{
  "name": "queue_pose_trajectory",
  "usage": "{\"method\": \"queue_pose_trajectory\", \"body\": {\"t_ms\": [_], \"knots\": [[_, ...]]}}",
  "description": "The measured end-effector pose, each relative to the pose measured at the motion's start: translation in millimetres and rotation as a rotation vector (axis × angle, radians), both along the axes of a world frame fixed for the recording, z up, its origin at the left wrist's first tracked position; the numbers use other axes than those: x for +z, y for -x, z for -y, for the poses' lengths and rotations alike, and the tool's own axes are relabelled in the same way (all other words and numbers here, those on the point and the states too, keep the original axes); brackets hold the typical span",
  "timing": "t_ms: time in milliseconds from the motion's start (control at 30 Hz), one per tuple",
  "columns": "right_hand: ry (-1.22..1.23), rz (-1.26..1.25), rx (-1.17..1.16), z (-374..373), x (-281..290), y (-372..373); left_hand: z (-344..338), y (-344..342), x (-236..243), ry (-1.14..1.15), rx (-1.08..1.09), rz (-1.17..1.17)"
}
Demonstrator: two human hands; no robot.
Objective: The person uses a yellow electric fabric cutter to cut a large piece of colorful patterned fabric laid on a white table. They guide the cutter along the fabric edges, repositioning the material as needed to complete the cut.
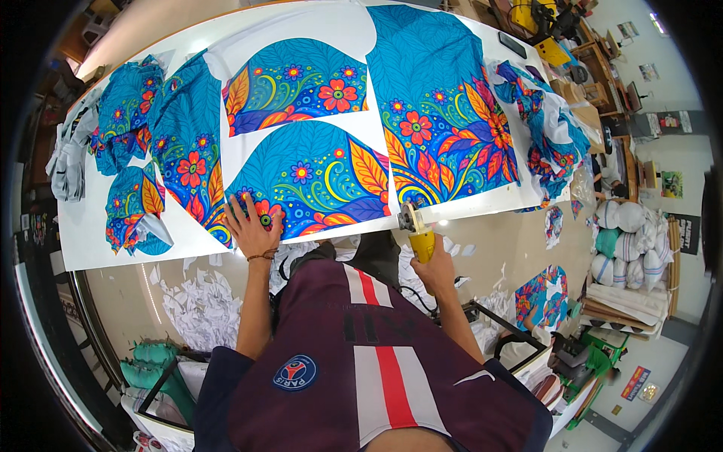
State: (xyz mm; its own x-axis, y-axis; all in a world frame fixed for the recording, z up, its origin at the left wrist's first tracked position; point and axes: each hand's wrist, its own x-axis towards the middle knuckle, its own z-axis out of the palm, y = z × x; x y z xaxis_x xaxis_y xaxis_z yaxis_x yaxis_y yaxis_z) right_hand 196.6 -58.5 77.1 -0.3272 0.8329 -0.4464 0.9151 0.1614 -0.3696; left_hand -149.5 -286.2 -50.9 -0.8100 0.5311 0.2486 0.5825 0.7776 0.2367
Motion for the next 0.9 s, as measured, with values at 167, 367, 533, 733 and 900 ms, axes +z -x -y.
{"method": "queue_pose_trajectory", "body": {"t_ms": [167, 367, 533, 733, 900], "knots": [[-0.003, 0.035, -0.007, -4.1, 1.5, 9.7, 1.3, -0.5, -0.3, -0.043, -0.014, -0.011], [-0.029, 0.017, 0.009, -18.1, -0.7, 25.7, 0.7, -0.6, 2.0, -0.032, 0.001, 0.007], [-0.023, -0.049, 0.02, -35.7, 4.0, 50.2, 0.2, -0.6, 2.5, -0.056, 0.01, 0.019], [-0.035, 0.012, 0.057, -60.6, -3.2, 69.5, -1.4, -0.6, 5.9, -0.064, 0.01, 0.004], [-0.053, -0.068, 0.085, -78.2, -8.3, 87.8, -1.6, -1.1, 5.7, -0.076, 0.018, -0.012]]}}
